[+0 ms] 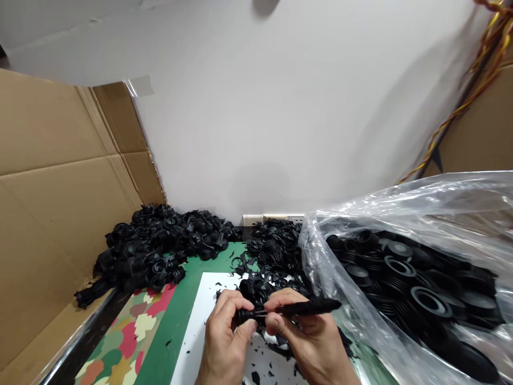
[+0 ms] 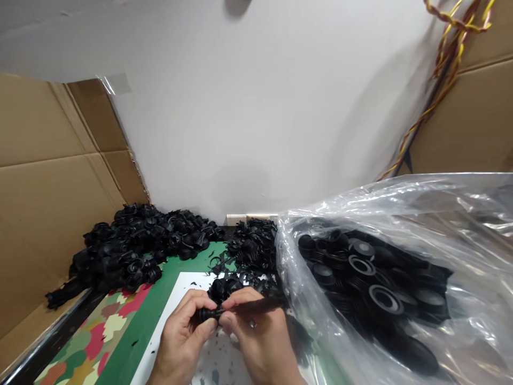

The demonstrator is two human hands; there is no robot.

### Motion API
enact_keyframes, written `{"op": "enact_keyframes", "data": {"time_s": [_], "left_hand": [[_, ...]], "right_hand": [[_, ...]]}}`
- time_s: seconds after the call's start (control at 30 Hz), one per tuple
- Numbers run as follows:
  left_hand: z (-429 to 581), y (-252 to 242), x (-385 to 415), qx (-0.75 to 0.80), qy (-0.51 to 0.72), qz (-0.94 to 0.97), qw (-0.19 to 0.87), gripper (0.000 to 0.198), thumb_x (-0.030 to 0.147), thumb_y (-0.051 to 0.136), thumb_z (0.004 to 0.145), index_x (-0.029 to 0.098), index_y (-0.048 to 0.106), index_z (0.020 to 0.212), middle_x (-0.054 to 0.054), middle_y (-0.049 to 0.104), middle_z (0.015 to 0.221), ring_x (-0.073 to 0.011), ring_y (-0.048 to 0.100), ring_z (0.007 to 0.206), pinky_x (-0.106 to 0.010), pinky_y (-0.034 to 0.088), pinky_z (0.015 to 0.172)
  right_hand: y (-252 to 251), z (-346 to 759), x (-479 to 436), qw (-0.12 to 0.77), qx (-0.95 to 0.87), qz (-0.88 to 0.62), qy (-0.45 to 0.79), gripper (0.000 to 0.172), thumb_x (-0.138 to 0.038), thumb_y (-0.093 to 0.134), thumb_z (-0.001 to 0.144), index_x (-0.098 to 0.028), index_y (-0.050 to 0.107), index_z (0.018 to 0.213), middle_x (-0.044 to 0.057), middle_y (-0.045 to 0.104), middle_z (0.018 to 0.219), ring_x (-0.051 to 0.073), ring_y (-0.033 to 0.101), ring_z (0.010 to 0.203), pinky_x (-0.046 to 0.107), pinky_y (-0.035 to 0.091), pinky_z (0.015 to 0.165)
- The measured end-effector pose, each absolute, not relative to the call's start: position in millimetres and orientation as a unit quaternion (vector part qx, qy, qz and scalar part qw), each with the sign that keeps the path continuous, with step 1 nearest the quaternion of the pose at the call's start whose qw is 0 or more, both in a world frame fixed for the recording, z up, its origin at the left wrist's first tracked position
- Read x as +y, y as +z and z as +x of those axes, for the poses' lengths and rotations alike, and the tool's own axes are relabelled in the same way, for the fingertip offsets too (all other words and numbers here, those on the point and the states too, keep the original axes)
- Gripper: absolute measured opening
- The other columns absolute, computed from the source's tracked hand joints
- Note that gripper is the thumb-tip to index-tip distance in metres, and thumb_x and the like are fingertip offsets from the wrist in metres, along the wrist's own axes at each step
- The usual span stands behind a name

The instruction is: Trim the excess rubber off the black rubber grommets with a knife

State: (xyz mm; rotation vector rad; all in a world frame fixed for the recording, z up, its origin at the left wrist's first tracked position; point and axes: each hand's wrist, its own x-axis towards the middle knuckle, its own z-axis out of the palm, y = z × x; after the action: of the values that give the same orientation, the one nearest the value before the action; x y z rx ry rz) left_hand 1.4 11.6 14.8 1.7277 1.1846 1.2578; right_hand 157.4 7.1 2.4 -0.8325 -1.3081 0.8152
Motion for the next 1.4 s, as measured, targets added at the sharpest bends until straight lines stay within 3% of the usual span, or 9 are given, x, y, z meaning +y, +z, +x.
{"op": "enact_keyframes", "data": {"time_s": [0.2,0.33,0.43,0.57,0.83,1.07,1.27,1.4], "left_hand": [[1,8,14,0.455,0.472,0.678,0.332,0.011,0.011,0.059,0.075,0.021,0.062,0.080,-0.003,0.055,0.084,-0.0195,0.054,0.078,-0.027,0.043,0.067],[2,3,13,0.448,0.474,0.669,0.357,0.007,0.014,0.062,0.073,0.020,0.062,0.077,-0.003,0.056,0.081,-0.0200,0.055,0.076,-0.028,0.044,0.066],[5,4,11,0.438,0.485,0.658,0.375,0.007,0.014,0.063,0.070,0.020,0.065,0.074,-0.003,0.058,0.079,-0.0212,0.056,0.078,-0.029,0.045,0.068],[6,8,11,0.453,0.499,0.623,0.398,0.012,0.013,0.064,0.067,0.020,0.067,0.076,-0.004,0.060,0.085,-0.0232,0.057,0.086,-0.030,0.046,0.072],[5,9,14,0.454,0.517,0.599,0.411,0.013,0.014,0.067,0.063,0.019,0.070,0.074,-0.005,0.061,0.084,-0.0226,0.058,0.083,-0.029,0.046,0.070],[6,13,16,0.448,0.536,0.574,0.428,0.012,0.014,0.069,0.060,0.019,0.073,0.071,-0.005,0.062,0.081,-0.0217,0.059,0.080,-0.028,0.048,0.069],[5,12,15,0.466,0.531,0.582,0.404,0.015,0.012,0.068,0.060,0.019,0.072,0.073,-0.005,0.063,0.082,-0.0226,0.059,0.083,-0.028,0.049,0.069],[6,12,14,0.469,0.526,0.594,0.389,0.015,0.011,0.067,0.061,0.020,0.072,0.073,-0.004,0.062,0.081,-0.0221,0.059,0.079,-0.027,0.050,0.063]], "right_hand": [[5,152,3,0.637,-0.637,-0.351,0.254,0.006,-0.023,0.062,0.083,-0.021,0.066,0.079,0.002,0.064,0.071,0.015,0.061,0.057,0.023,0.050,0.049],[9,157,6,0.630,-0.702,-0.318,0.096,0.014,-0.009,0.053,0.084,-0.019,0.064,0.083,0.004,0.064,0.070,0.014,0.063,0.060,0.021,0.051,0.051],[12,175,14,0.647,-0.658,-0.385,0.002,0.015,-0.008,0.056,0.082,-0.021,0.064,0.081,0.004,0.066,0.071,0.016,0.065,0.062,0.023,0.052,0.054],[9,189,20,0.671,-0.516,-0.518,0.124,0.004,-0.026,0.064,0.081,-0.022,0.065,0.080,0.001,0.065,0.063,0.015,0.060,0.045,0.026,0.051,0.046],[11,165,9,0.698,-0.457,-0.435,0.340,0.015,-0.035,0.069,0.075,-0.020,0.065,0.077,0.001,0.063,0.070,0.012,0.058,0.045,0.025,0.049,0.044],[9,168,10,0.665,-0.487,-0.409,0.391,0.020,-0.038,0.067,0.077,-0.018,0.065,0.079,0.001,0.062,0.066,0.014,0.058,0.045,0.025,0.049,0.043],[11,164,7,0.655,-0.474,-0.440,0.391,0.020,-0.038,0.067,0.076,-0.019,0.064,0.071,-0.004,0.052,0.047,0.012,0.051,0.038,0.024,0.042,0.039],[12,161,6,0.656,-0.470,-0.434,0.400,0.019,-0.038,0.068,0.075,-0.020,0.064,0.075,-0.003,0.056,0.054,0.012,0.052,0.041,0.024,0.042,0.041]]}}
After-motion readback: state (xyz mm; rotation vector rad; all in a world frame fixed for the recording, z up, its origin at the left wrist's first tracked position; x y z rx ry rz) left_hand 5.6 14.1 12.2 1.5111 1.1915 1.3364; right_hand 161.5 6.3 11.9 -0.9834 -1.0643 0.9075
